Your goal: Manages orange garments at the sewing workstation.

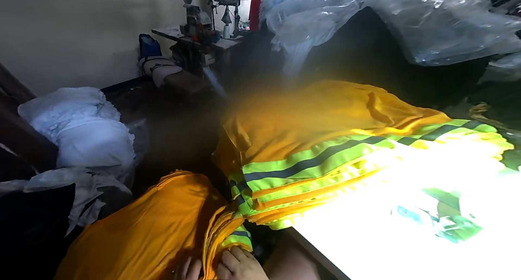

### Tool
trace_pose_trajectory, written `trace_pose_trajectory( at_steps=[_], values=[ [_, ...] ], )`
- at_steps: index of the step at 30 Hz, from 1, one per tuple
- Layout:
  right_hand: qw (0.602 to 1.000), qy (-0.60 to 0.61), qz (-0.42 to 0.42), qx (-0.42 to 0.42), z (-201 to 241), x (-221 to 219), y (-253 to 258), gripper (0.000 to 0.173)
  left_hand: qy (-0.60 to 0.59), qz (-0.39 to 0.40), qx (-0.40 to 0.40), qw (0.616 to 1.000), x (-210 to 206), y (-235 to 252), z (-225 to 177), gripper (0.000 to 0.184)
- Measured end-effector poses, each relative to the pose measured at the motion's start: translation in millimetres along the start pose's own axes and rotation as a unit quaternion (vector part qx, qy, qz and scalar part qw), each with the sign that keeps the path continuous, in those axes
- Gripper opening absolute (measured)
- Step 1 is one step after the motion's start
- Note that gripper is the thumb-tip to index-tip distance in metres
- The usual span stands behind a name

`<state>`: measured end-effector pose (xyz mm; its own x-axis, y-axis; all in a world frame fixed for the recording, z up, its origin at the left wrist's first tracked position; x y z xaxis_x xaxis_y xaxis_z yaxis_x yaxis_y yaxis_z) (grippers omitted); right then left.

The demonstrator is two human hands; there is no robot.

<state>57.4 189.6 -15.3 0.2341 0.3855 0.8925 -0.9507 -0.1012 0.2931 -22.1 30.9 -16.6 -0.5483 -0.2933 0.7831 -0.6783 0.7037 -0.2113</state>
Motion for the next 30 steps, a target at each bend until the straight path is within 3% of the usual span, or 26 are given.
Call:
trace_pose_trajectory(
  at_steps=[2, 4, 9, 11, 14, 16, 18, 21, 23, 25, 28, 30],
  values=[
    [1.000, -0.017, -0.017, 0.010, 0.7, -1.1, -0.1, 0.016, 0.004, -0.006, 0.003, 1.000, -1.1, 1.9, -0.3, 0.053],
    [0.999, -0.003, -0.016, 0.029, 0.7, 0.0, -0.6, 0.016, -0.079, -0.017, 0.012, 0.997, 0.4, 7.8, 11.5, 0.044],
    [0.998, 0.029, 0.057, 0.027, -0.9, -8.8, -1.5, 0.022, -0.249, -0.001, 0.078, 0.965, 8.3, 9.4, 21.3, 0.046],
    [0.999, 0.009, 0.048, 0.015, -0.7, -7.2, 0.6, 0.021, -0.218, 0.002, 0.067, 0.974, 4.7, 7.7, 20.5, 0.050],
    [1.000, -0.023, 0.001, 0.010, -1.1, -1.4, 0.8, 0.018, -0.065, -0.013, 0.012, 0.998, 0.6, 5.2, 6.8, 0.065],
    [0.999, -0.025, -0.020, 0.023, -0.5, -0.1, -0.4, 0.016, -0.004, -0.013, 0.007, 1.000, -0.2, 6.7, 0.8, 0.063],
    [0.999, 0.010, -0.006, 0.040, 0.3, -0.4, -2.2, 0.015, -0.063, -0.024, 0.026, 0.997, 0.3, 10.8, 9.6, 0.049],
    [0.994, 0.046, 0.098, 0.032, 2.0, -9.6, -4.1, 0.026, -0.228, -0.026, 0.083, 0.970, 7.5, 11.6, 20.3, 0.051],
    [0.993, 0.037, 0.109, 0.024, 1.8, -12.8, -1.7, 0.024, -0.279, -0.024, 0.094, 0.955, 11.8, 11.1, 18.8, 0.053],
    [0.994, 0.039, 0.098, 0.019, 0.0, -13.0, -0.8, 0.021, -0.241, -0.001, 0.079, 0.967, 10.4, 9.0, 18.6, 0.059],
    [0.998, 0.025, 0.053, 0.018, -0.9, -7.6, -1.9, 0.020, -0.061, 0.006, 0.011, 0.998, 2.8, 8.1, 7.7, 0.070],
    [0.999, 0.006, 0.024, 0.023, 1.8, -3.8, -2.6, 0.020, 0.028, 0.019, 0.006, 0.999, -0.6, 9.2, -3.1, 0.067]
  ],
)
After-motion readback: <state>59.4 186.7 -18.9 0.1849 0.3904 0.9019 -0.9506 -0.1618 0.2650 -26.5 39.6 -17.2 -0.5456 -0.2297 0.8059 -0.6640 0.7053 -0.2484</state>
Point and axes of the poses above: each hand's wrist, its own y-axis towards the middle knuckle, its own x-axis out of the back of the hand, z = x × y, the point moved 4 cm from there along y, towards the middle knuckle, and after that the axes turned 5 degrees about -z, right-handed, at the moved point
